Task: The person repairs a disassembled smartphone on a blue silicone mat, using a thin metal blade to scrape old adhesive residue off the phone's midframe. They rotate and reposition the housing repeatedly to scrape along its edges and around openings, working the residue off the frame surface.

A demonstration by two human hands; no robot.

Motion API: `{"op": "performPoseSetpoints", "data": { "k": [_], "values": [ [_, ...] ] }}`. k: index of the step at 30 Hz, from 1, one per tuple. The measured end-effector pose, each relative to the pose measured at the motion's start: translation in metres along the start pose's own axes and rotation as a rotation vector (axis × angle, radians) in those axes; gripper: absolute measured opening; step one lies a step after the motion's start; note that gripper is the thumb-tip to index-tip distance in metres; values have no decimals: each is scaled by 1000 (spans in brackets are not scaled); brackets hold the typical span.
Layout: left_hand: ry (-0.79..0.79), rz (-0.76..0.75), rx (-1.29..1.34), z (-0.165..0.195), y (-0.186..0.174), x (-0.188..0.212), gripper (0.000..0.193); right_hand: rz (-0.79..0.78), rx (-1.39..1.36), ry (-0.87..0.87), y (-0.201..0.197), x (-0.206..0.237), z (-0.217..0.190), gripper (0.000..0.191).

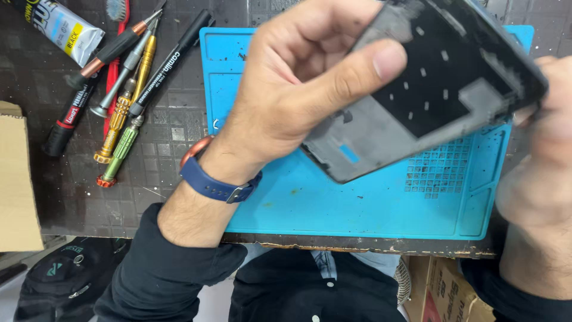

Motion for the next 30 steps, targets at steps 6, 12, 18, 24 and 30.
{"op": "performPoseSetpoints", "data": {
  "k": [6, 12, 18, 24, 30],
  "values": [
    [33, 109, -123, 10, -8, 0, 15, -131, 618, -61, -2, -13, -2, 46],
    [5, 245, -263, 1, -13, 0, 20, -147, 816, -150, 7, -23, -14, 26],
    [-88, 316, -462, -2, -18, 1, 25, -125, 614, 29, -6, -7, 23, 11],
    [-215, 342, -488, -7, -23, -1, 19, 111, 313, 168, -27, 15, 125, 12],
    [-274, 241, -512, -11, -19, -1, 17, 163, 400, 139, -40, 18, 173, 24]
  ]
}}
Point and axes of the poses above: each hand's wrist, its own x-axis away from the middle knuckle, its own y-axis out of the palm, z = x × y, the point moved 1 cm from there along -x, towards the middle knuckle, and after that the axes turned 6 degrees about -z, right-handed, at the moved point
